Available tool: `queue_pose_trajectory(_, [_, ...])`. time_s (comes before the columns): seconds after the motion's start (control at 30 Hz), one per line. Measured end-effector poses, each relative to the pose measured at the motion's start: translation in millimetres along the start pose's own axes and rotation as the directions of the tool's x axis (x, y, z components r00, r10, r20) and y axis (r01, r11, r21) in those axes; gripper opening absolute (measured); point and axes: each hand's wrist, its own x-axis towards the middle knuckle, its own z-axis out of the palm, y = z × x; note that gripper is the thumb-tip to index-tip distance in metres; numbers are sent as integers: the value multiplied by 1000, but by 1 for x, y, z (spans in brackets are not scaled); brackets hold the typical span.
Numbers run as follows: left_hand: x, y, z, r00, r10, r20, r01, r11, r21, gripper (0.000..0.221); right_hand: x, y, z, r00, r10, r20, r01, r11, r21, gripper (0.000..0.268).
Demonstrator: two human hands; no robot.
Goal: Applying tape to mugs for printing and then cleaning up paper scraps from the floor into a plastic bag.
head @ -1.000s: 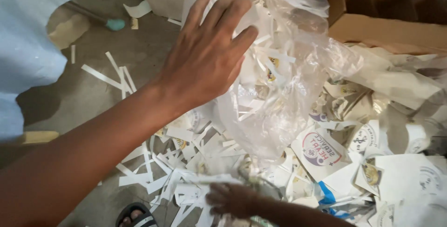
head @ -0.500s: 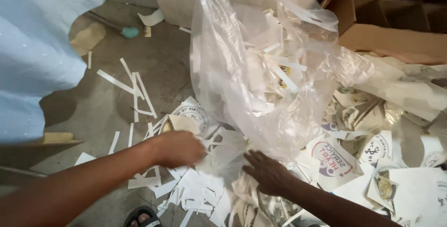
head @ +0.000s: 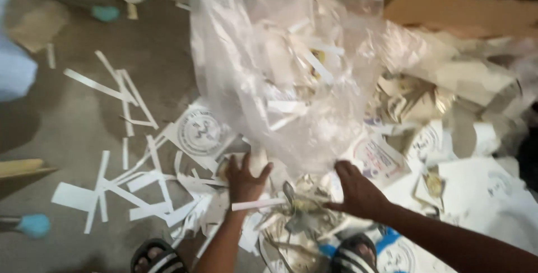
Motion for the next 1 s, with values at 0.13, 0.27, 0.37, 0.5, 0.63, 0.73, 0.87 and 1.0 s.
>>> queue_pose_trajectory(0.13, [-54, 47, 23, 990, -35, 139, 75, 954, -289, 98, 27, 28, 29, 994, 87, -62, -99, 967, -234, 125])
queue_pose_trajectory(0.27, [-77, 49, 60, 973, -4, 231, 69, 959, -274, 108, 49, 25, 34, 996, 84, 10, -80, 971, -224, 116])
queue_pose_trajectory(0.37, [-81, 42, 82, 981, 24, 192, 61, 903, -425, 108, 39, 18, 56, 995, -102, -13, 100, 989, -104, 107])
queue_pose_trajectory(0.5, [-98, 43, 94, 969, 169, 183, 12, 701, -713, 96, 11, -12, 59, 985, -103, 137, 86, 988, 126, 121])
queue_pose_trajectory(0.63, [-105, 43, 115, 976, 200, 84, -46, 570, -821, 83, -1, -64, 48, 985, -106, 136, 126, 981, -145, 120])
queue_pose_trajectory(0.73, [-106, 35, 102, 951, 183, 249, 123, 516, -848, 75, -8, -59, 73, 983, -163, 86, 178, 961, -211, 100])
queue_pose_trajectory(0.87, [-97, 27, 97, 910, 49, 412, 333, 507, -795, 62, 1, -53, 85, 991, -114, 67, 123, 979, -160, 76])
queue_pose_trajectory(1.0, [-93, 53, 33, 918, 69, 391, 223, 725, -651, 44, 21, -44, 84, 986, -119, -119, 117, 993, -27, 62])
